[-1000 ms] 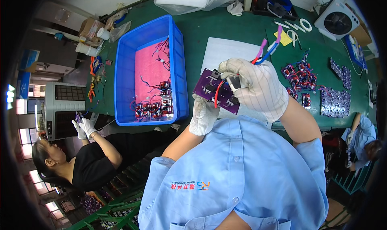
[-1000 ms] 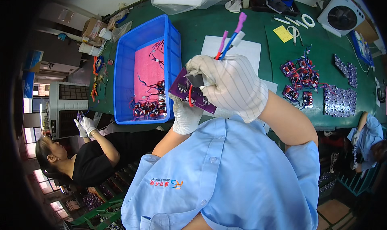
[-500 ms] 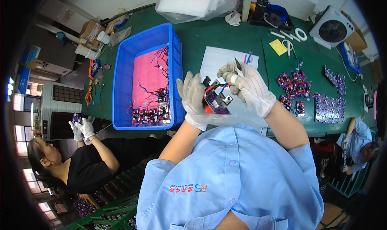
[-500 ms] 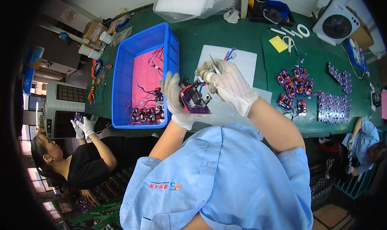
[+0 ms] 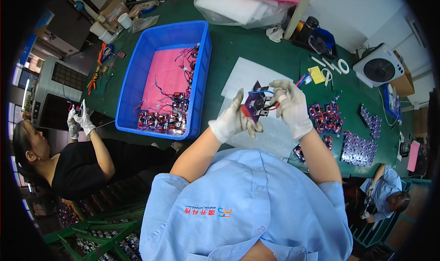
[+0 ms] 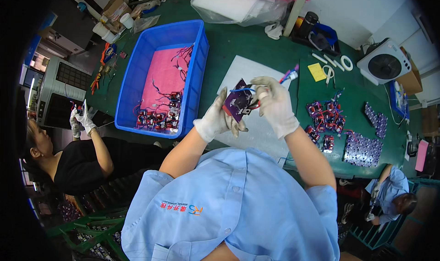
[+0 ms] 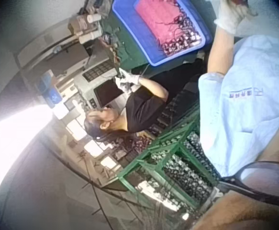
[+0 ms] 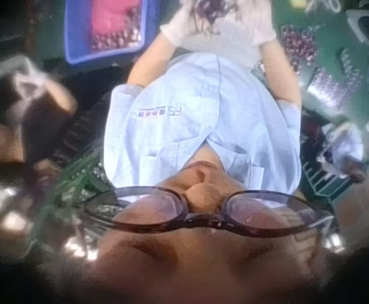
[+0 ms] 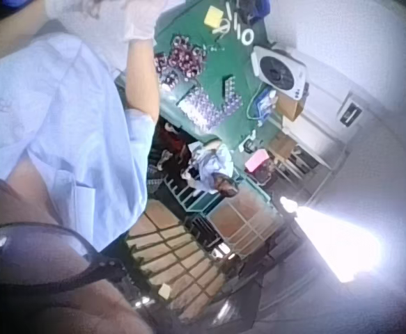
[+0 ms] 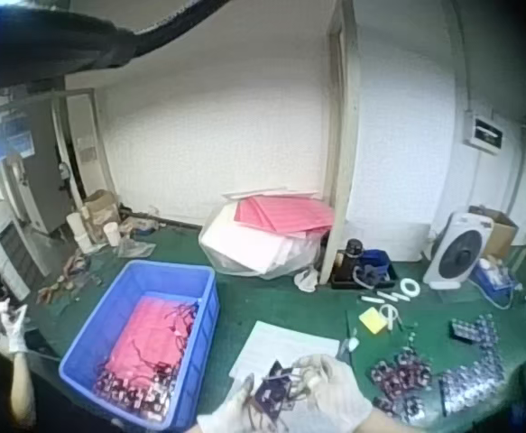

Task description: The person assembles small electronic modules by mounting fans, heat sinks, and wiring harnesses onto purple PCBs by hand, taking components from plastic storage bins.

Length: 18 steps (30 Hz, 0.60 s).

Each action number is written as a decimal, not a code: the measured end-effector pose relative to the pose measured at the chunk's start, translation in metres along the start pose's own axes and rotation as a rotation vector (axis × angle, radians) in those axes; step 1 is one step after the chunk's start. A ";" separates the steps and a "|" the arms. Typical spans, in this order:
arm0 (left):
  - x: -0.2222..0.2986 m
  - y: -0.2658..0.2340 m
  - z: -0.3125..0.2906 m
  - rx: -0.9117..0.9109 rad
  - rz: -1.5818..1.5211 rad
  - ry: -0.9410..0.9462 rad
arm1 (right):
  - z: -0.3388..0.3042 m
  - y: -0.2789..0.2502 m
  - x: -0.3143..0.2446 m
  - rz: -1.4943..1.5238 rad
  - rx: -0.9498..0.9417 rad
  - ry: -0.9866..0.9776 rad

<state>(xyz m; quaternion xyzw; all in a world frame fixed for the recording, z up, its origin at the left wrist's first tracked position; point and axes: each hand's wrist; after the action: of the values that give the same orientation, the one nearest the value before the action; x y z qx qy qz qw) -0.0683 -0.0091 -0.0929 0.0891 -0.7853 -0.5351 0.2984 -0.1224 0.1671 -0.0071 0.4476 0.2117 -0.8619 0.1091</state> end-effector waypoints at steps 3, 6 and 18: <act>-0.018 -0.005 0.002 0.346 0.508 0.225 | -0.006 0.001 0.014 0.383 0.282 0.563; -0.041 0.009 0.008 1.103 1.473 0.877 | -0.022 0.019 0.018 0.658 0.365 0.613; 0.009 0.028 -0.008 1.086 0.980 0.586 | -0.033 0.019 0.017 -0.669 -0.087 -0.464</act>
<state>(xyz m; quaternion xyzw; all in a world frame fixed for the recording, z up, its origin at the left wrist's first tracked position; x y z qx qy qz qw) -0.0655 -0.0082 -0.0626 0.0035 -0.7759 0.1613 0.6099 -0.1012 0.1655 -0.0425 0.1426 0.3516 -0.9182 -0.1137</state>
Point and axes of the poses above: each hand's wrist, its own z-axis towards the middle knuckle, its own y-axis out of the palm, x = y × z, and after that the axes turned 15 degrees about -y, right-handed
